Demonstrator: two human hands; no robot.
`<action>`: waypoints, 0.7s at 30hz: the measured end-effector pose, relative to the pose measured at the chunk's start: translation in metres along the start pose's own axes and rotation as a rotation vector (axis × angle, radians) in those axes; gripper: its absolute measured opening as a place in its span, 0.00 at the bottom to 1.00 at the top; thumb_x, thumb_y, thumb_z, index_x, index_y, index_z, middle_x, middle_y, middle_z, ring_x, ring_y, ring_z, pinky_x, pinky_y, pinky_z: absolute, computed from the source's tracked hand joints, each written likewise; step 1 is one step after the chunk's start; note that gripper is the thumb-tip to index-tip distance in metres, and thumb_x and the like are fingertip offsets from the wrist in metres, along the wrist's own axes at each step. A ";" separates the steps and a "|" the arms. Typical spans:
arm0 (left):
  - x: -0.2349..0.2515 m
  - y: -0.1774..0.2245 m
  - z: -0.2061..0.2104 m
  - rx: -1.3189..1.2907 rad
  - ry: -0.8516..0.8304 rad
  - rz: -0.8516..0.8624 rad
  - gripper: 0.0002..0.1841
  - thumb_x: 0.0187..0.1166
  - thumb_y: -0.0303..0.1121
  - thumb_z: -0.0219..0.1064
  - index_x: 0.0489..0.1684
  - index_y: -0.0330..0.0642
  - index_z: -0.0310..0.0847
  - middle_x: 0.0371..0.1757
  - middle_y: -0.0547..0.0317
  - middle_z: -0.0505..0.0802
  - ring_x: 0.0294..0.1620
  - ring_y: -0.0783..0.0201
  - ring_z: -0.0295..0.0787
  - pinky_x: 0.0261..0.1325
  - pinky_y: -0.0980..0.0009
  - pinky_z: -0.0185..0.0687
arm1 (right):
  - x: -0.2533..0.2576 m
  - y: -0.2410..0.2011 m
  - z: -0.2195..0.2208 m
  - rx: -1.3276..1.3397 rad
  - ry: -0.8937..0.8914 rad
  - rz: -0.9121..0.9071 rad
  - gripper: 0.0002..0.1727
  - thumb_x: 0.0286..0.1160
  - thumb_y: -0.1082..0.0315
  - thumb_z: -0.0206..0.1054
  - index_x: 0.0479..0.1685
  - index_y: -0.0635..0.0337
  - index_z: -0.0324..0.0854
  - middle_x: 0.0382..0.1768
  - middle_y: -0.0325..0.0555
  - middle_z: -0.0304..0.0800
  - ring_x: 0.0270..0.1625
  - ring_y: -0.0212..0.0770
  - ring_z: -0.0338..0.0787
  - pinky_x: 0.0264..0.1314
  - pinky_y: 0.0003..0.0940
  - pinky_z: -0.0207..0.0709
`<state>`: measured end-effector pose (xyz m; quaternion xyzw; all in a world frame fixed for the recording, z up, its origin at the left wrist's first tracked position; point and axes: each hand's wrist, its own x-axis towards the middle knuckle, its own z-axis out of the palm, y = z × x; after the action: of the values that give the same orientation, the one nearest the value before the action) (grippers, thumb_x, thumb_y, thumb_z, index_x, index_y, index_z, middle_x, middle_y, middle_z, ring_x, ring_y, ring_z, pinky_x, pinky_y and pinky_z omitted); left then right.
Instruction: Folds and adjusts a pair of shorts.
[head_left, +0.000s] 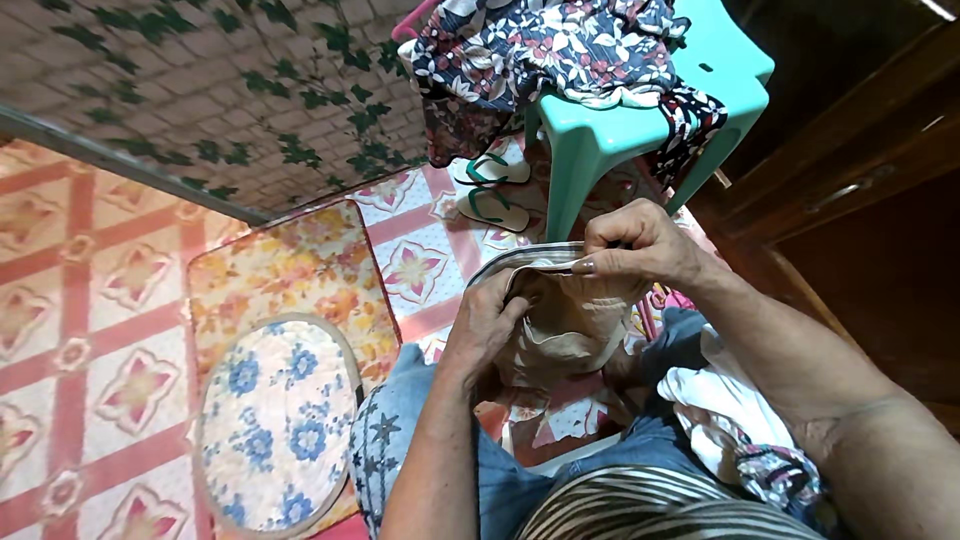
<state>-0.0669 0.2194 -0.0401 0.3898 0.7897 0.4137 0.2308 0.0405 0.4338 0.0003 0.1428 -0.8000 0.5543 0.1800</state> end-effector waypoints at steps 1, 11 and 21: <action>0.000 0.000 0.000 -0.003 -0.003 -0.007 0.07 0.78 0.25 0.65 0.41 0.32 0.88 0.36 0.54 0.91 0.39 0.70 0.88 0.49 0.67 0.83 | 0.000 0.000 0.000 -0.001 -0.001 -0.002 0.15 0.69 0.72 0.67 0.13 0.60 0.75 0.14 0.27 0.71 0.19 0.12 0.65 0.21 0.10 0.53; 0.001 0.000 0.000 0.011 -0.027 -0.023 0.07 0.79 0.27 0.66 0.42 0.32 0.87 0.36 0.53 0.91 0.39 0.69 0.88 0.50 0.66 0.83 | 0.000 0.001 0.000 -0.007 -0.001 0.012 0.15 0.68 0.73 0.66 0.13 0.61 0.75 0.13 0.28 0.72 0.18 0.13 0.66 0.20 0.10 0.54; 0.001 0.000 0.000 0.031 -0.032 -0.018 0.07 0.79 0.27 0.66 0.41 0.31 0.88 0.36 0.52 0.92 0.40 0.66 0.89 0.50 0.63 0.83 | -0.001 0.001 0.001 -0.024 0.000 0.028 0.15 0.68 0.73 0.66 0.12 0.60 0.75 0.13 0.29 0.71 0.17 0.14 0.65 0.19 0.11 0.53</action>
<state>-0.0676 0.2196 -0.0402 0.3927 0.7958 0.3928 0.2412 0.0406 0.4332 -0.0010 0.1293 -0.8085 0.5471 0.1739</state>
